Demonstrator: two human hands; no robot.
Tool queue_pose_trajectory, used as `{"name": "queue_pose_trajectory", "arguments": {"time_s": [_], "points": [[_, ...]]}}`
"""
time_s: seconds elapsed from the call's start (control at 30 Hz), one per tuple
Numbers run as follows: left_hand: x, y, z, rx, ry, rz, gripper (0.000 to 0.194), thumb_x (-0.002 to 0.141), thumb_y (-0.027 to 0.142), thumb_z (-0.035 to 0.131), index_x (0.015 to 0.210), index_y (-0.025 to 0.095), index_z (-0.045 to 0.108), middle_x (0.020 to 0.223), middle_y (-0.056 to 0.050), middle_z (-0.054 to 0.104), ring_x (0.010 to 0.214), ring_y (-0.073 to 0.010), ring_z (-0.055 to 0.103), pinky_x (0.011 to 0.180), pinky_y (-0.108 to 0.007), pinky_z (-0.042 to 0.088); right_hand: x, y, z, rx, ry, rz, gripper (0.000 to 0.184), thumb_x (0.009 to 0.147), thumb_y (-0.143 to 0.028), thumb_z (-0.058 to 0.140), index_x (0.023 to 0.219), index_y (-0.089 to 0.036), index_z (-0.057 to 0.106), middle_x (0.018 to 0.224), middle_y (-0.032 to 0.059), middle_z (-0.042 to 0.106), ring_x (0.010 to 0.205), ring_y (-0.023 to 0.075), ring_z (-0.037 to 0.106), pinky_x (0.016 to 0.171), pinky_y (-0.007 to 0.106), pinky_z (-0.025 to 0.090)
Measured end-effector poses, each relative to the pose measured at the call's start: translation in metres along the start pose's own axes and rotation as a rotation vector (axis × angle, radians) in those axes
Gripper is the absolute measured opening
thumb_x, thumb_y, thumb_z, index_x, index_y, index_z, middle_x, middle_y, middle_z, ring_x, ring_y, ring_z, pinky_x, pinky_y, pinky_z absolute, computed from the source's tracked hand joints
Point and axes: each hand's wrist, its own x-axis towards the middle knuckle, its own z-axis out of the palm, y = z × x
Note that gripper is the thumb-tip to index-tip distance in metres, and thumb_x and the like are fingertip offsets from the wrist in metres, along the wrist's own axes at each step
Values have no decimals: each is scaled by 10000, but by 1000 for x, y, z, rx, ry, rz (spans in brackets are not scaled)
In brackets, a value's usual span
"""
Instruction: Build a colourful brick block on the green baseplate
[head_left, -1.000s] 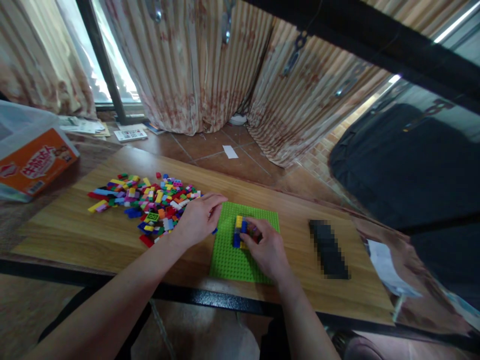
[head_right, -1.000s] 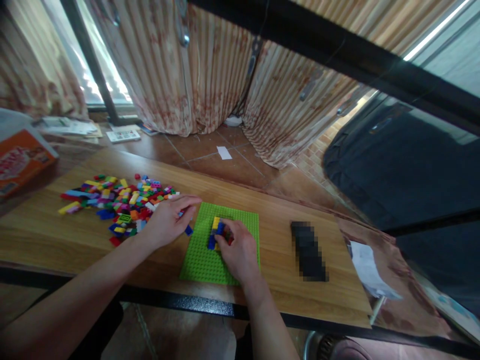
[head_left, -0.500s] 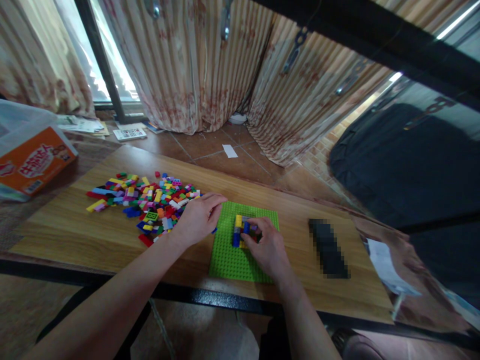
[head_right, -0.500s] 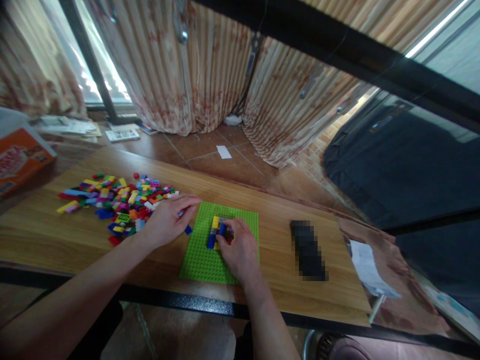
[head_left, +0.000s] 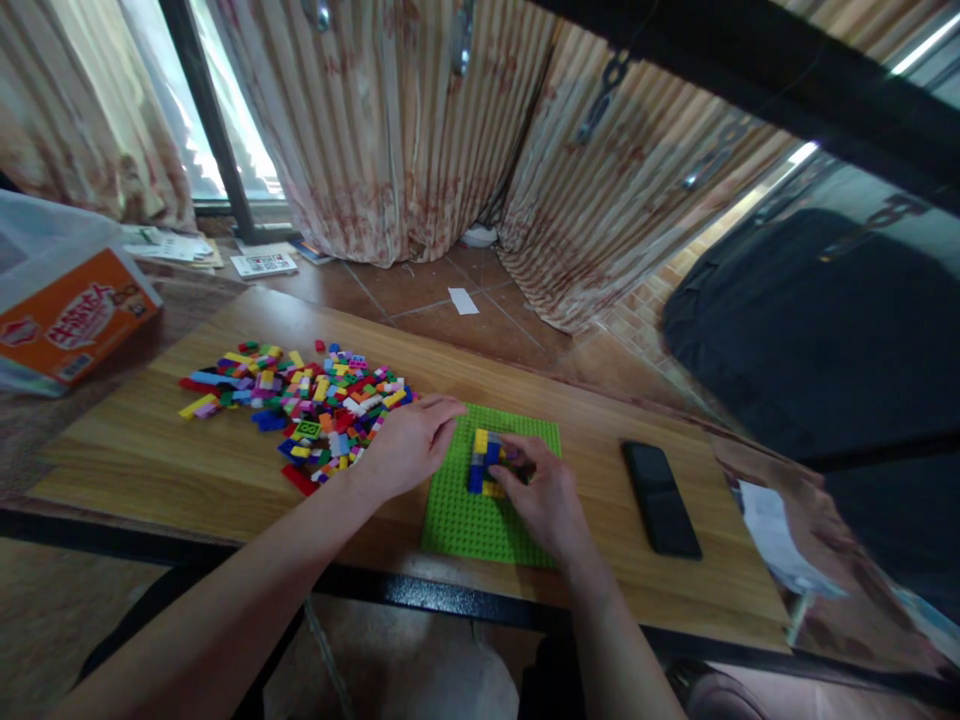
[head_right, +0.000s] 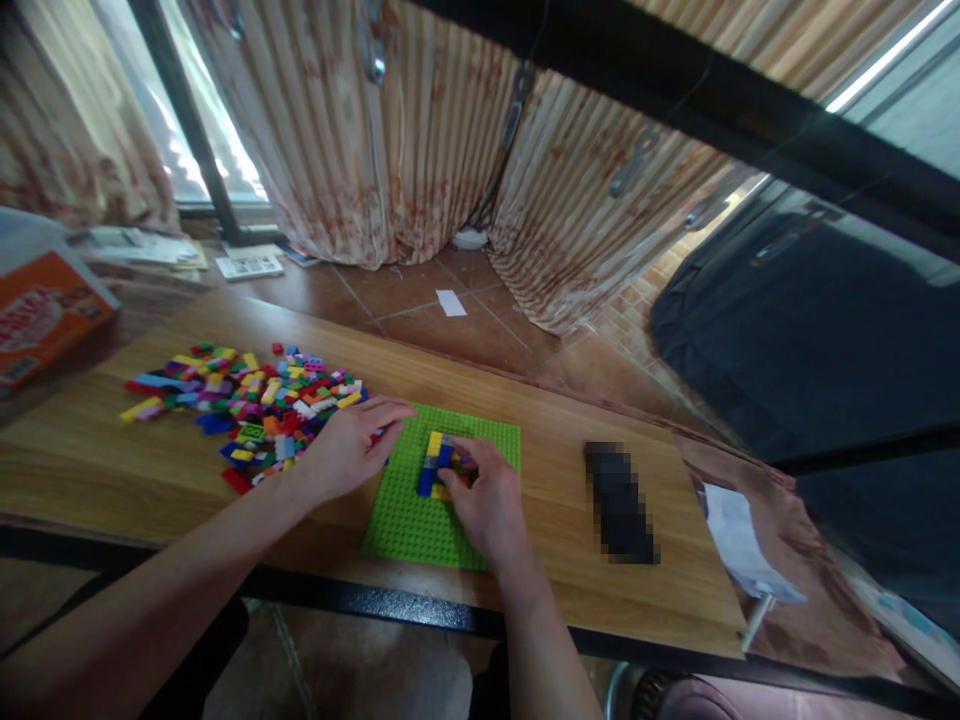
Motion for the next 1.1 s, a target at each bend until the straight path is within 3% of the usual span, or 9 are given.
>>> {"name": "queue_pose_trajectory", "arguments": {"time_s": [0.43,0.73,1.1], "points": [[-6,6,10,11,-108,62,261,916,129,447,1069,181,652,1093,-64,682,1001,-178,657,896,-348,550,1,0,1,81,2,48,268,781,-232,645,1046,-224,686,912,32,707,794,170,636,776,337,509],[-17,28,16,175,-145,68,281,871,175,522,1131,179,631,1108,-102,613,1008,-244,572,893,-425,518,7,3,1,60,173,145,149,800,-286,585,837,-193,695,812,43,707,718,172,631,701,315,501],[-36,45,33,327,-227,54,383,868,261,565,1233,149,573,1061,-126,596,951,-277,549,836,-460,485,9,2,7,-30,66,150,195,837,-316,549,770,-224,708,776,25,723,707,181,647,695,316,495]]}}
